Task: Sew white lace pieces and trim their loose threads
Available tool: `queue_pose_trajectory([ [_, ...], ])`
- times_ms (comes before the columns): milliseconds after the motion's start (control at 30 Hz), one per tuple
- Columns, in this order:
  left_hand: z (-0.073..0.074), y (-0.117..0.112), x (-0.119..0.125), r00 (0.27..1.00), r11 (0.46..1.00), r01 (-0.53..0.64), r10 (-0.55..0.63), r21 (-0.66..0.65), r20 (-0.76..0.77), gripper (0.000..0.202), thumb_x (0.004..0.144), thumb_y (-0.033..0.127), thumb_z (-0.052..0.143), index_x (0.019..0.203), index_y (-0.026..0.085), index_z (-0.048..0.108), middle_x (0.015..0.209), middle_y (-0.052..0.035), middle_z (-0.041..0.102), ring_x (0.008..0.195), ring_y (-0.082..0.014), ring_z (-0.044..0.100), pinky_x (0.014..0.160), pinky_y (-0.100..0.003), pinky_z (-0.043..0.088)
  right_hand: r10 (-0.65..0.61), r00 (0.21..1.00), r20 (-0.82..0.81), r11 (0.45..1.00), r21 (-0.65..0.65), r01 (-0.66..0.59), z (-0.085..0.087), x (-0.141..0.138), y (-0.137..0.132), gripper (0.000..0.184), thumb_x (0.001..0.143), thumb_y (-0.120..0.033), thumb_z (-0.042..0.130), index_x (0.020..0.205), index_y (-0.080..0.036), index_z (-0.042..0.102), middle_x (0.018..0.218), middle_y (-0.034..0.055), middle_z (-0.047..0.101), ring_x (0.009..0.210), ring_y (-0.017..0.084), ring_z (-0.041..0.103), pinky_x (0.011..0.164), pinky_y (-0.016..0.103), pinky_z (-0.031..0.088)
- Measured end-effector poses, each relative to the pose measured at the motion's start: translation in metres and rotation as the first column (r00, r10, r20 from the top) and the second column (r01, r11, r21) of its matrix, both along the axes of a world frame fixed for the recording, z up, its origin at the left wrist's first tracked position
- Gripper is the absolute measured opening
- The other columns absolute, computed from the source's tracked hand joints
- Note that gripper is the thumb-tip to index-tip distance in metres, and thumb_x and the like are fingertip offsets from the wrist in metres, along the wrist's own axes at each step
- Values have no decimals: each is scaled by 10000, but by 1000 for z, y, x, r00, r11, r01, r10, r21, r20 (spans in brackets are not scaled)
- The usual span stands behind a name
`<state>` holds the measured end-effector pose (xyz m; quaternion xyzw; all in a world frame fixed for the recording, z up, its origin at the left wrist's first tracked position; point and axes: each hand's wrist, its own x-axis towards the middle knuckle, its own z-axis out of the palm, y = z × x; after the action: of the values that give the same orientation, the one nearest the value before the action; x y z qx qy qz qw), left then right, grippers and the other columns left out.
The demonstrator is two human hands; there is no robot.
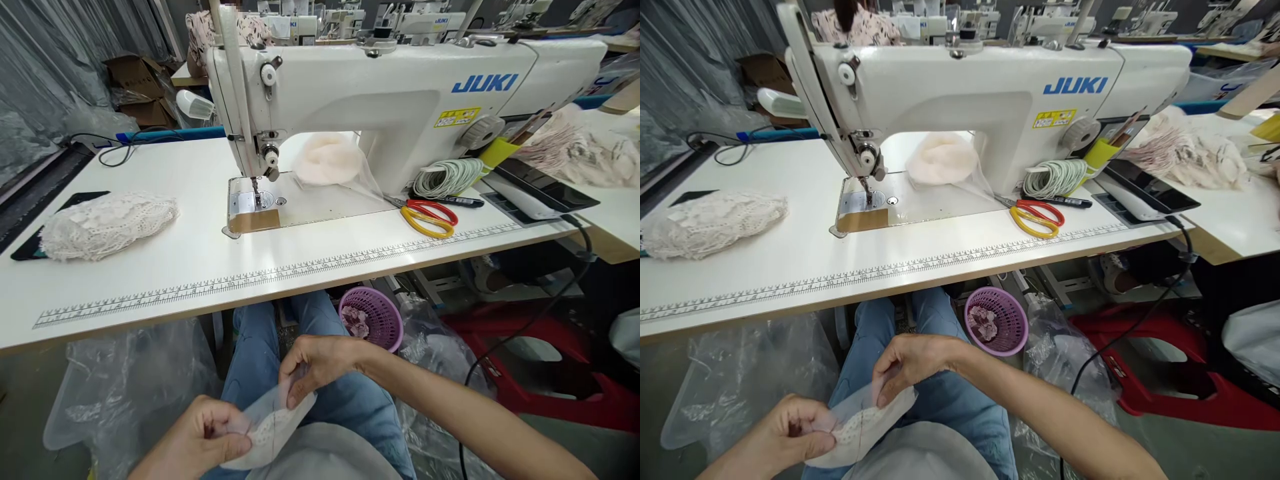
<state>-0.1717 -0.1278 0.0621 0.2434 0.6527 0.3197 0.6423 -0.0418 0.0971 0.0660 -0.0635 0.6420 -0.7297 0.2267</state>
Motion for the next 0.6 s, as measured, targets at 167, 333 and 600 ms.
queue_pose_trajectory([
  [167,-2,-2,0,1000,1000,-21,21,-14,-2,455,632,588,698,616,134,712,500,40,350,496,-86,256,500,-238,191,-31,997,-70,999,37,34,-3,-2,-6,136,743,-158,683,845,-69,704,761,10,656,744,107,602,659,128,438],
  [333,5,2,1,1000,999,-28,28,-30,-9,502,592,629,702,598,126,707,499,38,360,496,-83,258,495,-230,183,-39,997,-66,999,24,41,-6,-5,-6,128,750,-166,674,833,-73,700,754,5,651,735,106,598,651,131,438],
  [600,11,3,-4,997,996,-69,71,-47,25,507,571,626,726,624,122,717,489,36,405,493,-77,298,494,-212,213,37,999,-10,999,5,-37,-7,-10,-1,126,837,-160,568,848,-83,667,776,4,642,754,106,599,687,152,455],
])
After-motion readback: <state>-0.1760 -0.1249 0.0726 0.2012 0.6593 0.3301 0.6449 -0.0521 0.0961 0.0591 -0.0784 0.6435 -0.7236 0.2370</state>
